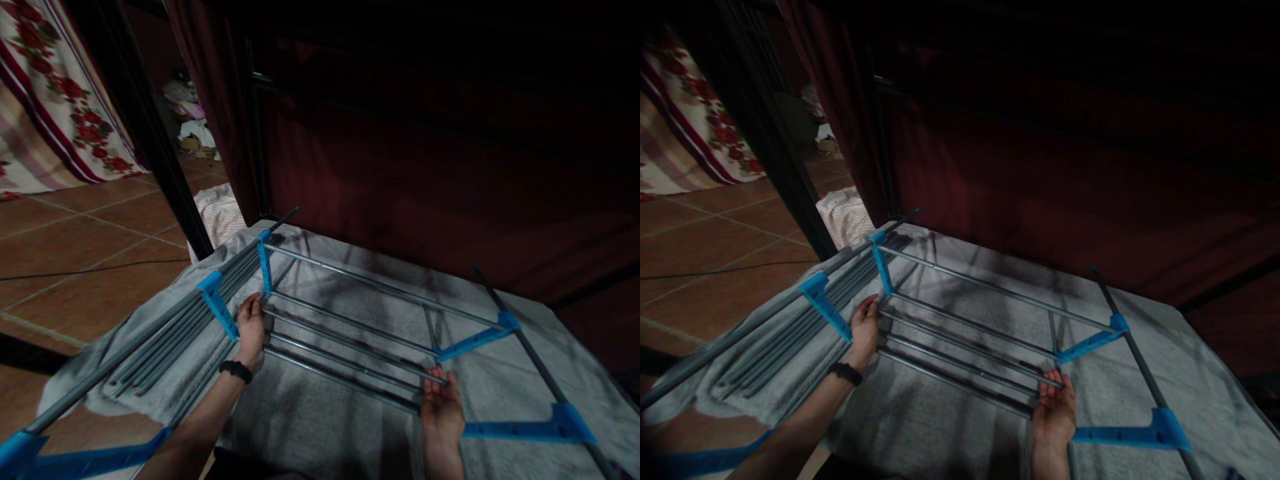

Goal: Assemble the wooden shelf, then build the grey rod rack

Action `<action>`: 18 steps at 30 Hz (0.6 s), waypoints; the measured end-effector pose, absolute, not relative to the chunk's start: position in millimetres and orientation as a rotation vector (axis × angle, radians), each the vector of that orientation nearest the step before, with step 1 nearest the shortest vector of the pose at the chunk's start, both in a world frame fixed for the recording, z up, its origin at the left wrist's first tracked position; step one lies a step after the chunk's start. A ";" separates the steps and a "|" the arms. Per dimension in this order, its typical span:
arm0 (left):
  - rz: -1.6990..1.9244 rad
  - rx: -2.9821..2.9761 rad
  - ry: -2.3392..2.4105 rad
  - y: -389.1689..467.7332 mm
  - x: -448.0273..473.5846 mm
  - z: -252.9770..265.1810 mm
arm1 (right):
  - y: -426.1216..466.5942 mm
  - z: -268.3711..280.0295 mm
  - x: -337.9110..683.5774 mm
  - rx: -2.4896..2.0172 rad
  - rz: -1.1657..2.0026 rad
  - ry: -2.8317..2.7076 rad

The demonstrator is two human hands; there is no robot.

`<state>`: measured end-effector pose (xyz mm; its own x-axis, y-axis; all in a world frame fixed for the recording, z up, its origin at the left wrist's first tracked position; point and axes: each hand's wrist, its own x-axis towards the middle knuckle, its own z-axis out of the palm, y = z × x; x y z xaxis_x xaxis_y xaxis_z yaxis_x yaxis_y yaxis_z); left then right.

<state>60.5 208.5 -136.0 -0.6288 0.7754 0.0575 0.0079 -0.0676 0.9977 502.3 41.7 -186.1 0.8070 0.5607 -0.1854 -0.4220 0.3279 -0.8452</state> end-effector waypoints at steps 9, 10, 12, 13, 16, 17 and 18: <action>1.750 0.848 1.694 208.5 58.9 -137.1 | 41.9 -175.9 494.2 -1.043 0.588 -0.110; 1.754 0.845 1.690 209.1 58.9 -137.7 | 41.8 -175.5 494.0 -1.046 0.585 -0.116; 1.765 0.839 1.682 210.4 58.9 -139.3 | 41.8 -174.7 494.2 -1.054 0.583 -0.107; 1.772 0.839 1.678 211.0 58.9 -140.1 | 41.9 -174.3 494.6 -1.054 0.587 -0.084; 1.782 0.840 1.681 211.8 59.0 -141.6 | 41.9 -173.1 496.0 -1.036 0.617 0.007; 1.780 0.838 1.686 211.8 59.0 -141.7 | 41.8 -172.9 496.3 -1.029 0.628 0.017; 1.777 0.837 1.692 211.6 59.0 -141.6 | 41.7 -172.9 496.5 -1.025 0.634 0.017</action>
<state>59.0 211.6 -141.6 -0.6597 0.7484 0.0691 0.0325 -0.0635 0.9975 496.5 41.7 -172.9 0.8219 0.4835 -0.3010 -0.4993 0.3573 -0.7893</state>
